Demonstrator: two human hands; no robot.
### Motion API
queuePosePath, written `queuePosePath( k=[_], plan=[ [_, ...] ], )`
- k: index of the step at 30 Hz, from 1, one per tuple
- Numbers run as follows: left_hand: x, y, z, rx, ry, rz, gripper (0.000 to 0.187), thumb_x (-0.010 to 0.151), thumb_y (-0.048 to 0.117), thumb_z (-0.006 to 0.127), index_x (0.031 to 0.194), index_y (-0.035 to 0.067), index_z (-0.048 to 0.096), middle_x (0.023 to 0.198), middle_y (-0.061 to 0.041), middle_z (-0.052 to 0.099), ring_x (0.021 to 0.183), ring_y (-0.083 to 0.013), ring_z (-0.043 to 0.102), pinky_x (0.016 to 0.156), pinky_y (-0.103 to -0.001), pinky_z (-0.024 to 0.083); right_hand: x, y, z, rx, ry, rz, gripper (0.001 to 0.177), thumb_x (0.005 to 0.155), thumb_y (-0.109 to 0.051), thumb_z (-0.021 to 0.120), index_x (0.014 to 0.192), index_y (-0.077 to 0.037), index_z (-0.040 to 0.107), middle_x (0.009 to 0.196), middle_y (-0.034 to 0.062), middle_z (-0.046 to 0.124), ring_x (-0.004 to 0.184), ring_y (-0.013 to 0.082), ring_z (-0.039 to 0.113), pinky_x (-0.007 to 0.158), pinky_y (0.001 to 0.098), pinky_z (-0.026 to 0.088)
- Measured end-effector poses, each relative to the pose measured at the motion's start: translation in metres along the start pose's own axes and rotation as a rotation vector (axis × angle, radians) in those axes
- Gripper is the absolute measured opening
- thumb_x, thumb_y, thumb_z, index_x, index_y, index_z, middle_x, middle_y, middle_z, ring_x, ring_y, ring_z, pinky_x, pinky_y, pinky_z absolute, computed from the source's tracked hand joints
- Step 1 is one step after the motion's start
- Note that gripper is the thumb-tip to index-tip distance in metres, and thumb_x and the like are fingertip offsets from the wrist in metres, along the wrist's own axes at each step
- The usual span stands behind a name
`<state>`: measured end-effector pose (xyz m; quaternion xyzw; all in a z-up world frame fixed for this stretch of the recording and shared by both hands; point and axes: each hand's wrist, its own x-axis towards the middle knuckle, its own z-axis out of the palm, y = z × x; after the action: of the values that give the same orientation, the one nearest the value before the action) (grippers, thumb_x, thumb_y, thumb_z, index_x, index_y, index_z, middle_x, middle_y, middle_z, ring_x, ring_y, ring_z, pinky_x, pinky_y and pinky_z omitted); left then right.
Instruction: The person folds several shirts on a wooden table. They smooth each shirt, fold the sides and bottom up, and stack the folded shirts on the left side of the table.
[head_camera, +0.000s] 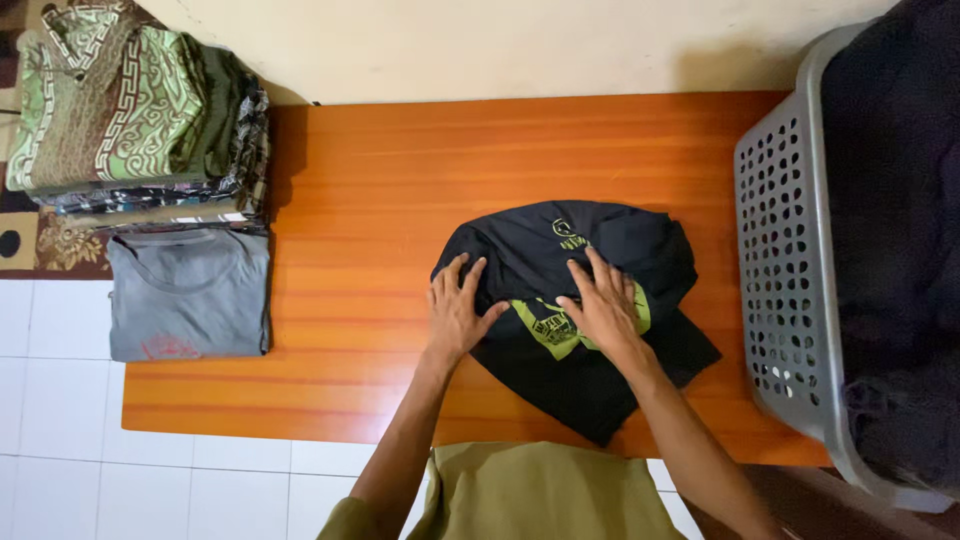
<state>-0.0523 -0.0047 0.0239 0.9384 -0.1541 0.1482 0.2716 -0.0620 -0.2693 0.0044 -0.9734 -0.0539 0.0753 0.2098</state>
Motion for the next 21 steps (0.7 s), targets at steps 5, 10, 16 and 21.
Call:
queuePosePath(
  k=[5, 10, 16, 21],
  plan=[
    [0.015, -0.005, 0.010, 0.031, -0.202, -0.267, 0.050, 0.079, 0.023, 0.077, 0.128, 0.019, 0.065, 0.123, -0.014, 0.059, 0.116, -0.0367, 0.056, 0.097, -0.052, 0.043, 0.003, 0.040, 0.012, -0.111, 0.078, 0.071, 0.077, 0.090, -0.051, 0.067, 0.154, -0.013, 0.047, 0.164, 0.0189, 0.029, 0.144, 0.0415, 0.033, 0.116, 0.0643, 0.024],
    [0.019, -0.045, 0.027, -0.097, -0.103, -0.499, 0.023, 0.099, 0.025, 0.063, 0.119, 0.016, 0.066, 0.109, -0.019, 0.070, 0.101, -0.0412, 0.067, 0.086, -0.051, 0.052, 0.017, 0.059, 0.008, -0.086, 0.096, 0.141, 0.082, 0.092, -0.055, 0.065, 0.158, -0.013, 0.041, 0.165, 0.0191, 0.027, 0.148, 0.0423, 0.025, 0.112, 0.0686, 0.022],
    [0.003, -0.115, 0.045, -0.282, 0.002, -0.838, 0.044, 0.100, 0.037, 0.052, 0.118, 0.001, 0.070, 0.100, -0.026, 0.072, 0.097, -0.0404, 0.069, 0.085, -0.047, 0.052, 0.032, 0.068, -0.019, -0.152, 0.025, 0.053, 0.104, 0.073, -0.065, 0.076, 0.157, -0.016, 0.039, 0.166, 0.0102, 0.025, 0.149, 0.0400, 0.024, 0.116, 0.0657, 0.020],
    [-0.029, -0.188, 0.049, -0.405, 0.092, -0.921, 0.052, 0.106, 0.035, 0.046, 0.109, -0.012, 0.068, 0.095, -0.026, 0.072, 0.094, -0.0327, 0.064, 0.085, -0.042, 0.052, 0.037, 0.065, -0.036, -0.236, 0.129, -0.132, 0.087, 0.081, -0.055, 0.073, 0.154, -0.016, 0.048, 0.170, 0.0166, 0.026, 0.147, 0.0385, 0.032, 0.119, 0.0623, 0.027]
  ],
)
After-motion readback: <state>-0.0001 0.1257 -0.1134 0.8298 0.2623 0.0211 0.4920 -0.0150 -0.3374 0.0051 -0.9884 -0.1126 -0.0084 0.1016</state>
